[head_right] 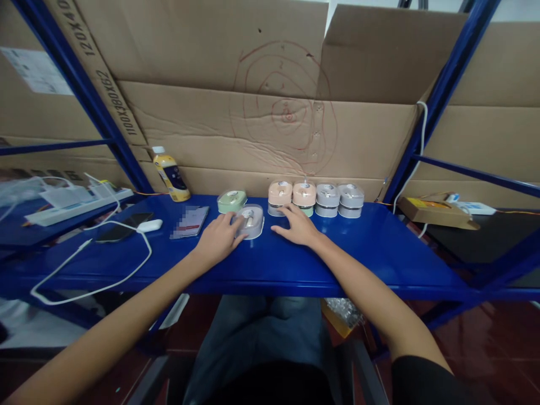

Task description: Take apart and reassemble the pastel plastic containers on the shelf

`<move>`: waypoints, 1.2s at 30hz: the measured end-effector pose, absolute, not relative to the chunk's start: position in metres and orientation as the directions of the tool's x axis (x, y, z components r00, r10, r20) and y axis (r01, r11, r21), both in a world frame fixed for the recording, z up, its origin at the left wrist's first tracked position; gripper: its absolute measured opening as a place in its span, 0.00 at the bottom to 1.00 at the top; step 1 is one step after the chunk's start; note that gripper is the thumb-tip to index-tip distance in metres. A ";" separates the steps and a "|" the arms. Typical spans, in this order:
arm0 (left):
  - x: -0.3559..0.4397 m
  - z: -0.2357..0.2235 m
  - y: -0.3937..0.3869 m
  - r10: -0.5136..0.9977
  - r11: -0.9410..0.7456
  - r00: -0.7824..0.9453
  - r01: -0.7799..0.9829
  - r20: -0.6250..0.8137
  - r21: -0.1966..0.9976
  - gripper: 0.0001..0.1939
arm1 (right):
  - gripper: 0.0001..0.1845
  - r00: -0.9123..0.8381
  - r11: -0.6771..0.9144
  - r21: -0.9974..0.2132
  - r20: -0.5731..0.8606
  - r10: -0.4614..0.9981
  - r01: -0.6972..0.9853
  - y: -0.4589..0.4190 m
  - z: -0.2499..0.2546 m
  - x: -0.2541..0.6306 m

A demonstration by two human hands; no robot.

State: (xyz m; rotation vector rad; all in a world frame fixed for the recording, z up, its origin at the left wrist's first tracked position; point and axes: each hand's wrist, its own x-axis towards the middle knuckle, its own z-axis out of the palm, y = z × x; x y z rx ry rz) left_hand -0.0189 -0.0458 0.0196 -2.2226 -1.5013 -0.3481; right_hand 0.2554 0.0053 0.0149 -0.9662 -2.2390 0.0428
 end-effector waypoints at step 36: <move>0.011 0.015 -0.037 0.624 -0.776 0.622 0.566 0.474 0.279 0.27 | 0.64 -0.652 0.783 -0.332 0.434 0.621 0.525 -0.003 0.015 0.255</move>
